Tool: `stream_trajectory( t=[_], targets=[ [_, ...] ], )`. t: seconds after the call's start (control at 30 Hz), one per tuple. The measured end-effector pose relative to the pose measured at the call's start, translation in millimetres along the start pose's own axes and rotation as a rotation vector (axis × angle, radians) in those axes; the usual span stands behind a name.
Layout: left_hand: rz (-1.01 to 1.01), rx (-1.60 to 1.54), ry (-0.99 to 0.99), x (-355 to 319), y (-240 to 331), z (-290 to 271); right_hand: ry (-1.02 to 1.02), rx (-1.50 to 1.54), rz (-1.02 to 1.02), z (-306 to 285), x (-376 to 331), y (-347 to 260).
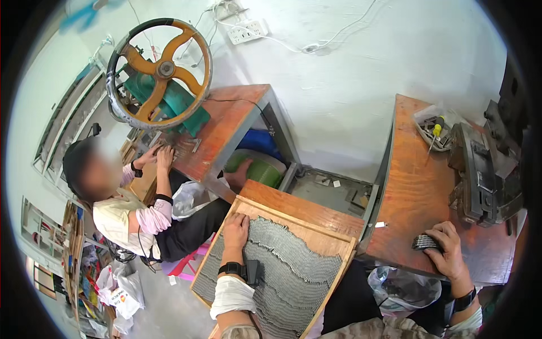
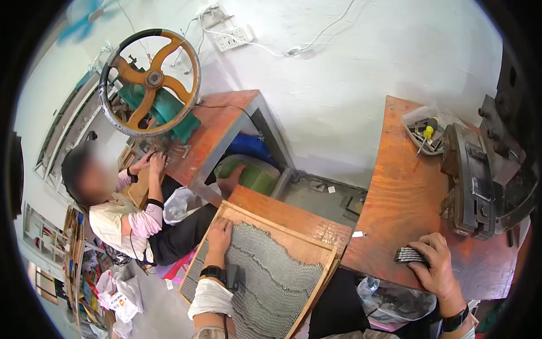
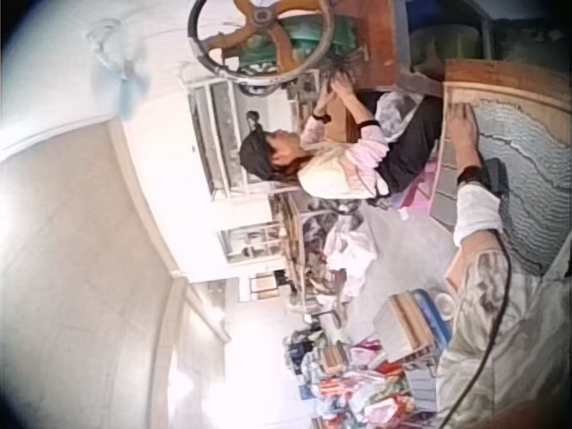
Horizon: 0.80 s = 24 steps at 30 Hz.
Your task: Operating a manual wheel-driven press to shape or cut small metal pieces.
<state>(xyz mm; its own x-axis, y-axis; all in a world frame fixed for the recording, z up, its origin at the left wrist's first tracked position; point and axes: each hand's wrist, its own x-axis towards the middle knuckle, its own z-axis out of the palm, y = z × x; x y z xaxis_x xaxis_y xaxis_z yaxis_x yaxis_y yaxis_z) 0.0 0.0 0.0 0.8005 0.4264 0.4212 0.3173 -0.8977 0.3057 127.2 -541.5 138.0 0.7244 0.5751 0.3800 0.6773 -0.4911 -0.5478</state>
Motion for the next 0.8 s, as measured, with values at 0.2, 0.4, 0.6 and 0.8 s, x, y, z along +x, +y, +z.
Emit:
stream_trajectory(
  t=[0.2, 0.4, 0.6, 0.8],
  targets=[
    [0.052, 0.109, -0.015, -0.1, -2.9, 2.2, -0.001, 0.011, -0.034, 0.6, 3.9, 0.1],
    [0.236, -0.004, 0.033, -4.9, 65.9, 20.1, 0.002, 0.008, -0.014, -0.5, 7.8, -3.9],
    [0.137, -0.127, -0.024, -11.6, 56.7, 13.0, 0.004, -0.006, -0.030, 2.9, 5.8, -2.2],
    [-0.525, 0.311, -0.139, -27.7, 4.8, -12.2, 0.017, 0.005, -0.015, 3.8, 4.5, -5.7]
  ],
)
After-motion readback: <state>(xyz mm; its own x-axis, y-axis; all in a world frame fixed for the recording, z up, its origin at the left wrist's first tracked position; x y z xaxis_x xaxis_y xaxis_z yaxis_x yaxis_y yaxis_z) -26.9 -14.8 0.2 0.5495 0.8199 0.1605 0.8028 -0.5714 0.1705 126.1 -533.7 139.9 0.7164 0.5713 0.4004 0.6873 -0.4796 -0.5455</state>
